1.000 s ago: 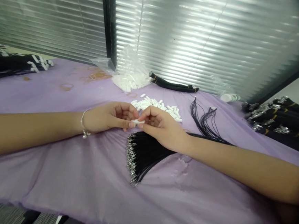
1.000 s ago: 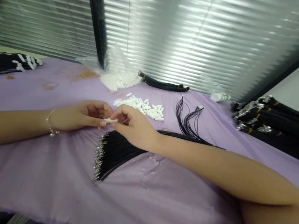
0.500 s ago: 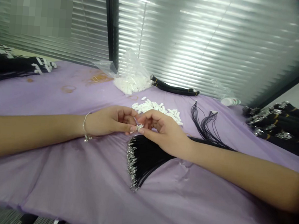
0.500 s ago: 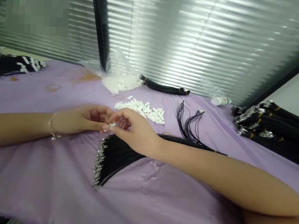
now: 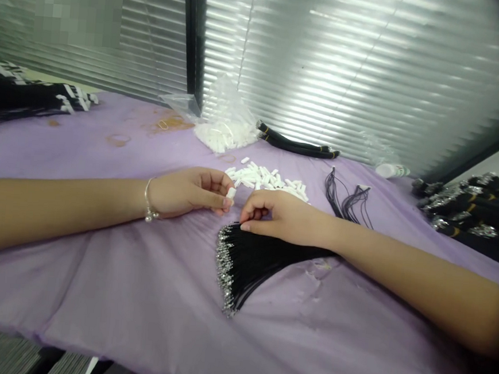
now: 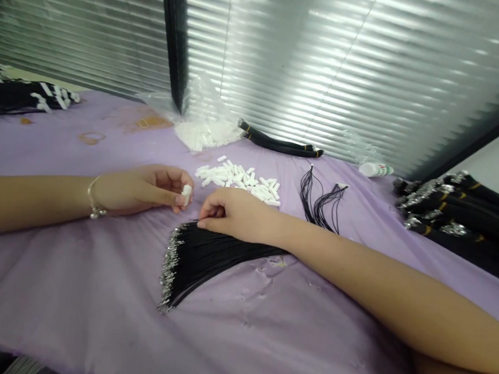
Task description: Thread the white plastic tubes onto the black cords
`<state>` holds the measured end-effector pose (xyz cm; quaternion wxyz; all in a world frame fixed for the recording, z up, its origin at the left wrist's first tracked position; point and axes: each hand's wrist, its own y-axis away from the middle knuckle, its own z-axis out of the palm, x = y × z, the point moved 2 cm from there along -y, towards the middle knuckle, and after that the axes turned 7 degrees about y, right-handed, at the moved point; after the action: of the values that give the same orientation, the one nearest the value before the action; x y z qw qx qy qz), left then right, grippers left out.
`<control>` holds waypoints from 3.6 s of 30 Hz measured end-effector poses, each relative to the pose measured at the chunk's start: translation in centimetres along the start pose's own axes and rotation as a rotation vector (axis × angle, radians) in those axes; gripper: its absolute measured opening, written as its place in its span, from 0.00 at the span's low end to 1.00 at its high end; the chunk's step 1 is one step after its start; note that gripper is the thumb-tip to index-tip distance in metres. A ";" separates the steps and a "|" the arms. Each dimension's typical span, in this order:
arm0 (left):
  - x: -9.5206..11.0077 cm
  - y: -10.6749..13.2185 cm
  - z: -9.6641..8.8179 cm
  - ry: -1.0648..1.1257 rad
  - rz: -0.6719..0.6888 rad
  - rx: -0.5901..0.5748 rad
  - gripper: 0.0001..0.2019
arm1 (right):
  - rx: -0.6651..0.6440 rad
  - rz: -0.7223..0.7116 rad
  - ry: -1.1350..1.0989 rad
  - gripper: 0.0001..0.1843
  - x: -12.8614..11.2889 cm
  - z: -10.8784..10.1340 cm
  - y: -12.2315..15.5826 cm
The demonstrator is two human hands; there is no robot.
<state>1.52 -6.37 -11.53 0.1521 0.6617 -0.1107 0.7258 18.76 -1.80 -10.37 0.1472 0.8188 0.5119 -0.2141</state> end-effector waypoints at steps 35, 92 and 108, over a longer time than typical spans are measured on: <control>0.2 -0.1 0.1 0.024 -0.053 -0.011 0.04 | 0.245 0.158 -0.363 0.09 0.1 1.1 1.0; 0.1 -0.1 0.6 -0.148 0.001 -0.036 0.04 | 0.203 0.106 -0.030 0.08 -0.8 1.4 0.6; 0.5 0.0 0.5 -0.139 0.022 0.058 0.03 | 0.259 -0.275 0.599 0.09 -2.2 0.4 1.6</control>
<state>1.93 -6.53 -11.00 0.1168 0.7133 -0.1072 0.6827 19.22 -4.41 -9.60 -0.1448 0.7806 0.6063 -0.0453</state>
